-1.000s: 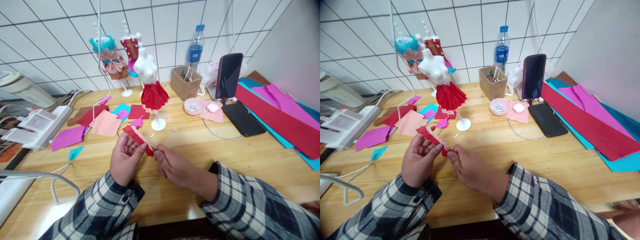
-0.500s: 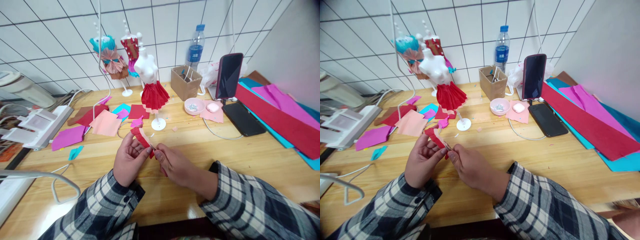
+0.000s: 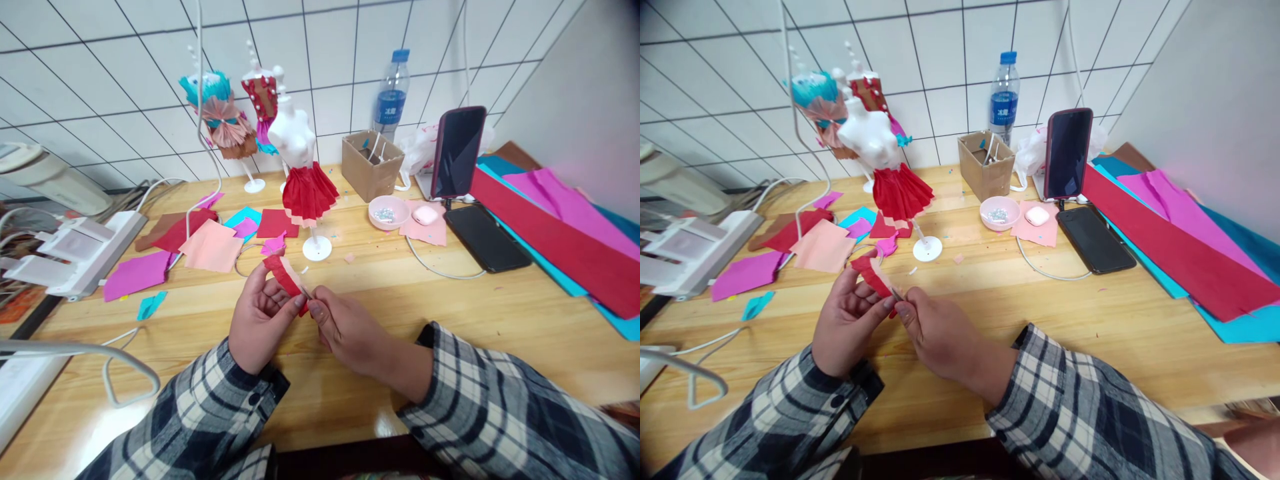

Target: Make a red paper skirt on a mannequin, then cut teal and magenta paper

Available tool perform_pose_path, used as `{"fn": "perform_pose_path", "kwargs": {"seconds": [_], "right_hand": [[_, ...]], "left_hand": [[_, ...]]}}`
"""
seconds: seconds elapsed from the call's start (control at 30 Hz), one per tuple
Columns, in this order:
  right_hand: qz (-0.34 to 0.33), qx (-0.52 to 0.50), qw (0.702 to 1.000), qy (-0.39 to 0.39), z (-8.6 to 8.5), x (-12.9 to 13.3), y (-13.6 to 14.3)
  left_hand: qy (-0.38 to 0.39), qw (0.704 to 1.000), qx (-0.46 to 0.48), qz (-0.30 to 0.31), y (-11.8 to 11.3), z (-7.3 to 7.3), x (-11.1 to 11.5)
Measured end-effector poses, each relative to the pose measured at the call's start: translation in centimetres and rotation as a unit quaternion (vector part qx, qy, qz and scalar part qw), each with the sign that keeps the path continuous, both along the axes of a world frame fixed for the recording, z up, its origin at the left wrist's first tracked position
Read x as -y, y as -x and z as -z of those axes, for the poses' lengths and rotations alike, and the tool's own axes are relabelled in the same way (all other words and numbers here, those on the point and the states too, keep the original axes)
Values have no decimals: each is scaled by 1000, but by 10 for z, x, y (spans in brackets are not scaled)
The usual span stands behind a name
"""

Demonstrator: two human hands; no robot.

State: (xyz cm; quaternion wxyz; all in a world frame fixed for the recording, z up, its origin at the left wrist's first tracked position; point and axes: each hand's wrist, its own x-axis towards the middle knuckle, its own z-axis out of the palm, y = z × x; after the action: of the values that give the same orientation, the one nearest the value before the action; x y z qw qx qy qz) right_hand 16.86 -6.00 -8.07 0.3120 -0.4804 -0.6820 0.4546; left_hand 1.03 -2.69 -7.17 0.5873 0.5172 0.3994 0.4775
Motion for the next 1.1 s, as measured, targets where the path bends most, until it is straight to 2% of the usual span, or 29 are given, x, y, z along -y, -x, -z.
{"fn": "perform_pose_path", "kwargs": {"seconds": [0.27, 0.4, 0.53, 1.1], "right_hand": [[11, 69, 997, -39, -2, -1, -1], [-9, 98, 994, -43, -4, -1, -4], [-22, 88, 995, -29, -5, -1, -4], [4, 54, 997, -50, -1, 1, 0]], "left_hand": [[-17, 1000, 14, 12, 2, -1, 0], [-35, 998, 42, 4, 7, 0, -2], [-28, 999, 32, -23, 9, 3, -6], [-11, 998, 41, -42, 0, 4, 0]]}}
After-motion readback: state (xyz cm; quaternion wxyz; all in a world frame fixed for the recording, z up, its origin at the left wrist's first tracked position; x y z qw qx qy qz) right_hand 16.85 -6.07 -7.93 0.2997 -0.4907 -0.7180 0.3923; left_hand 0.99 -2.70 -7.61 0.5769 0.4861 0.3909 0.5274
